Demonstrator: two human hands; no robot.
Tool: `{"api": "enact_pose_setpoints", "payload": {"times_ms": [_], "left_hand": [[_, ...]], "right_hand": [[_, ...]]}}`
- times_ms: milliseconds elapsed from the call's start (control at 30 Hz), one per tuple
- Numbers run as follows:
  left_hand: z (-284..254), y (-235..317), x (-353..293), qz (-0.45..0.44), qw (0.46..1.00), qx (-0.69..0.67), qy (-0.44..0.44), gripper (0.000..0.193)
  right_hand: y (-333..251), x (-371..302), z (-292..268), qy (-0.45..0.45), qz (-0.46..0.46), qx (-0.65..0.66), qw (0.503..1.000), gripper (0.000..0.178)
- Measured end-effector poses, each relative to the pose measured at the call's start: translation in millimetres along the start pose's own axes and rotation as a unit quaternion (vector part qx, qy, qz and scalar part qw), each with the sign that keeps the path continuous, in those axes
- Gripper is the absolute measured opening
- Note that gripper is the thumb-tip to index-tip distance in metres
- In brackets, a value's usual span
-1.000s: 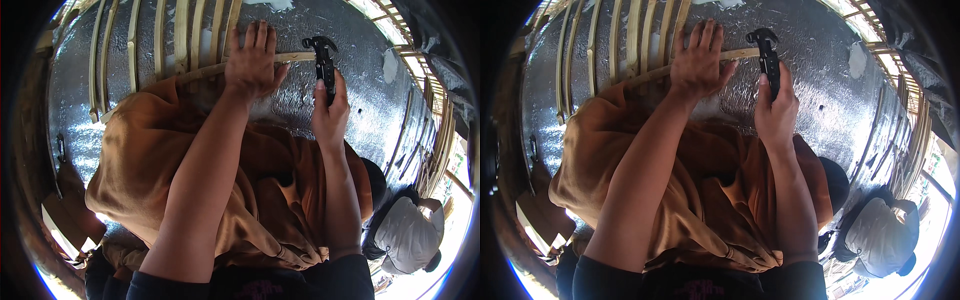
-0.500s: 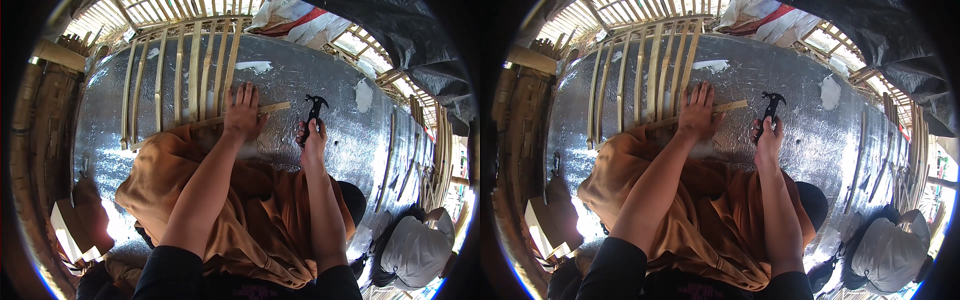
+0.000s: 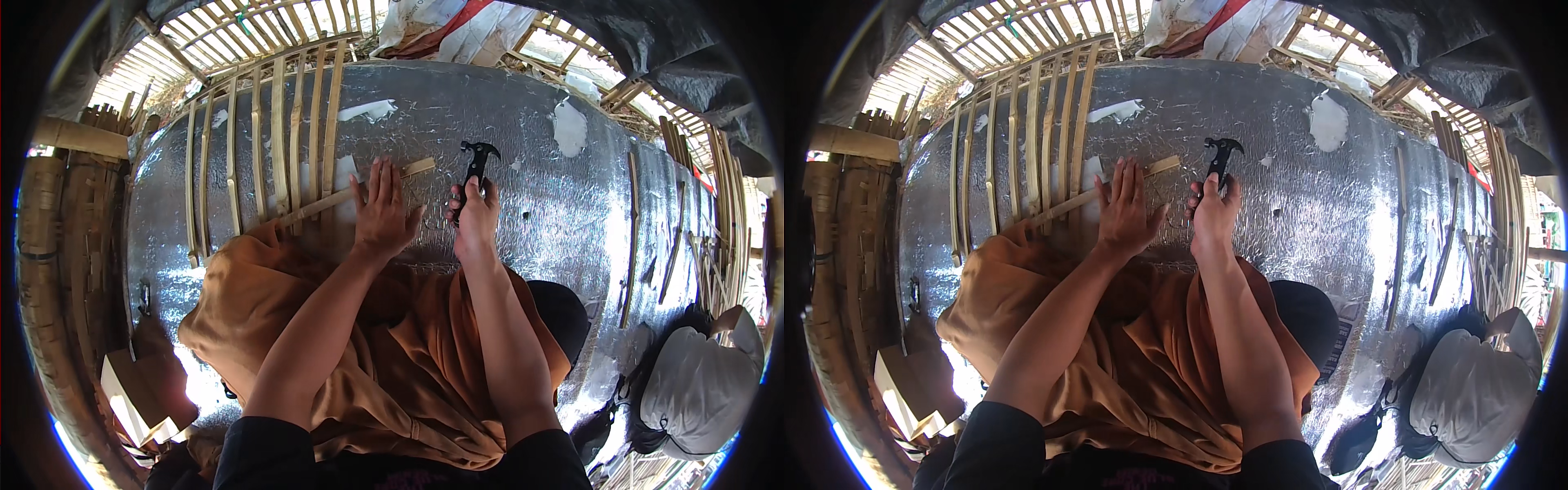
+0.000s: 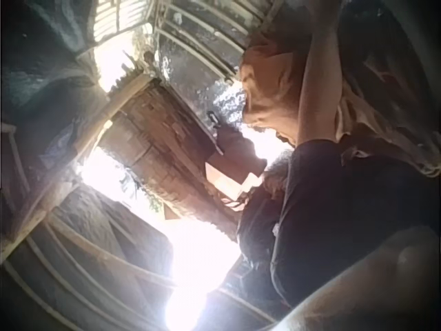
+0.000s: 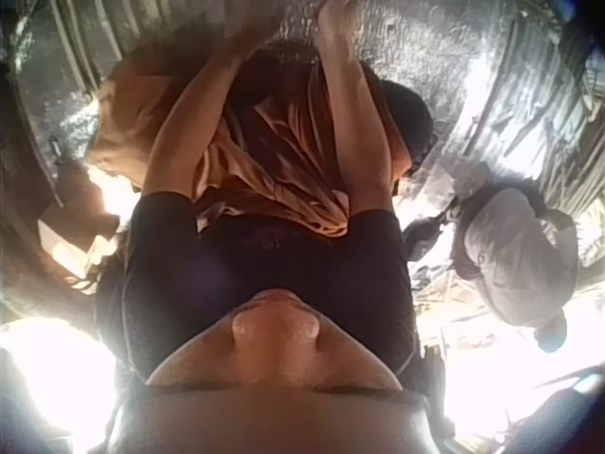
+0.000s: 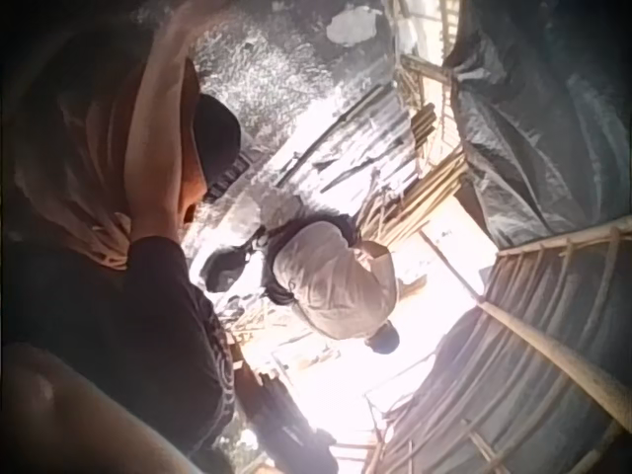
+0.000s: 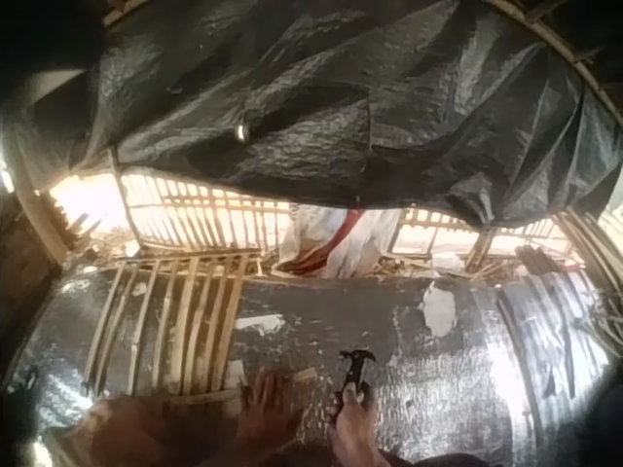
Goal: The person constructs a bamboo frame, using a hammer to drive pins or small nails into bamboo strips and later using a long blade to trim or smooth the edges of the bamboo assembly.
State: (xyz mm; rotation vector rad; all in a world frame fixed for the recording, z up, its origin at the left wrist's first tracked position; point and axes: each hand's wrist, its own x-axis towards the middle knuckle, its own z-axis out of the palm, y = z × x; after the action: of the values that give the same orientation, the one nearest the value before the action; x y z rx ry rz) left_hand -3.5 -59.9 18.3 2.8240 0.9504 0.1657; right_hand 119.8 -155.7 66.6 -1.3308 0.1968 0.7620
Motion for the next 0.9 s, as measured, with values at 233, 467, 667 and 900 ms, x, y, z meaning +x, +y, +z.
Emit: {"api": "enact_pose_setpoints", "payload": {"times_ms": [233, 467, 667, 900], "left_hand": [[15.5, 1.5, 2.0, 0.016, 1.000, -0.003, 0.015, 0.088], [-2.2, 4.8, 15.5, -0.016, 0.999, 0.036, -0.023, 0.090], [-15.0, -10.6, 31.3, -0.082, 0.995, 0.058, -0.019, 0.091], [-2.0, -18.8, 34.3, -0.104, 0.991, 0.065, -0.047, 0.095]], "right_hand": [[-4.2, -11.3, 0.4, -0.009, -0.015, -0.002, 1.000, 0.045], [-44.9, -37.9, 12.3, -0.151, -0.029, -0.134, 0.979, 0.026], [-81.5, -6.8, 18.6, -0.168, -0.272, -0.528, 0.787, 0.030], [-60.1, 29.8, 14.1, -0.226, -0.273, -0.603, 0.714, 0.030]]}}
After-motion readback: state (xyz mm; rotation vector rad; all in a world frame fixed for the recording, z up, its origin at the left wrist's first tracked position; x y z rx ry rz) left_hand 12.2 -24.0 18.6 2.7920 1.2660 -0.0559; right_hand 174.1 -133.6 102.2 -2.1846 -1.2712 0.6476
